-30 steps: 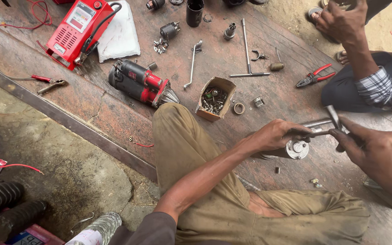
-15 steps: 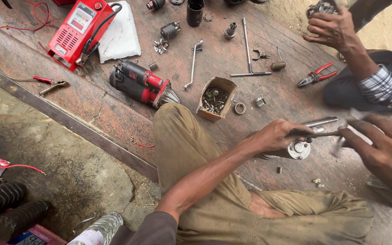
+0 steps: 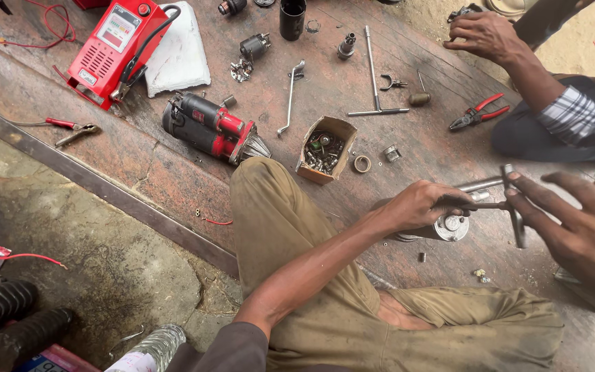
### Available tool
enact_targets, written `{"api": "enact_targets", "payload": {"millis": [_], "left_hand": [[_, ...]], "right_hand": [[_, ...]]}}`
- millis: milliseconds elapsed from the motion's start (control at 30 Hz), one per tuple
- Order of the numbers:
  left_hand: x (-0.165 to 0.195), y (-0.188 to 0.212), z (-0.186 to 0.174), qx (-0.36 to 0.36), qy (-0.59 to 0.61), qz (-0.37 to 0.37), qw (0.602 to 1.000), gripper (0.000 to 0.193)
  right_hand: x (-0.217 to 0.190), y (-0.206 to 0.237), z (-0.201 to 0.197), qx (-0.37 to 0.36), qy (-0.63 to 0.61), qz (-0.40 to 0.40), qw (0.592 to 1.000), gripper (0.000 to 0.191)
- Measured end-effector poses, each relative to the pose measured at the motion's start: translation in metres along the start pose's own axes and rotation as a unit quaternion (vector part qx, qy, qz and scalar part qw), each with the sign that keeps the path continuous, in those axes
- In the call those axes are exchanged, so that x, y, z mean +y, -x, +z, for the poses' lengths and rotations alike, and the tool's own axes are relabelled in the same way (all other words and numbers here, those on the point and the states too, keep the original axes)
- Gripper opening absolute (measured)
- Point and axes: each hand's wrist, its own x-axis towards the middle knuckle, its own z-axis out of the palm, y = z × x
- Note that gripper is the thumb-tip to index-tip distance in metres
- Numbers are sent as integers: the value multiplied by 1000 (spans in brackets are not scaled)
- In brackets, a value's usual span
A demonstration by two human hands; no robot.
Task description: The person sits on the workshop floor and disassembles a starter motor resting on their lap. They unscrew fasteners with a T-handle wrench, remove the end cap and screws by hand, pick small parts from a cardboard box, and use pliers to work on the motor components.
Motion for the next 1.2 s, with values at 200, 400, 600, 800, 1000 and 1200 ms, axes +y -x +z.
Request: {"api": "enact_targets", "payload": {"millis": [200, 400, 600, 800, 1000, 1200], "left_hand": [[3, 1, -4, -5, 7, 6, 1000, 38], [4, 1, -4, 1, 25, -6, 1000, 39], [2, 1, -3, -10, 11, -10, 1000, 38], [-1, 0, -1, -9, -3, -9, 1000, 40], [1, -1, -2, -5, 22, -18, 1000, 39], [6, -1, -5, -3, 21, -19, 1000, 38]], "right_hand": [[-10, -9, 11, -241, -126, 218, 937, 23], [-7, 3, 11, 36, -119, 108, 986, 43], [-6, -1, -13, -11, 45, -8, 999, 61], [-14, -24, -32, -208, 51, 90, 973, 27], [-9, -16, -21, -148, -222, 231, 936, 29], [-8, 6, -13, 3, -78, 18, 997, 72]]}}
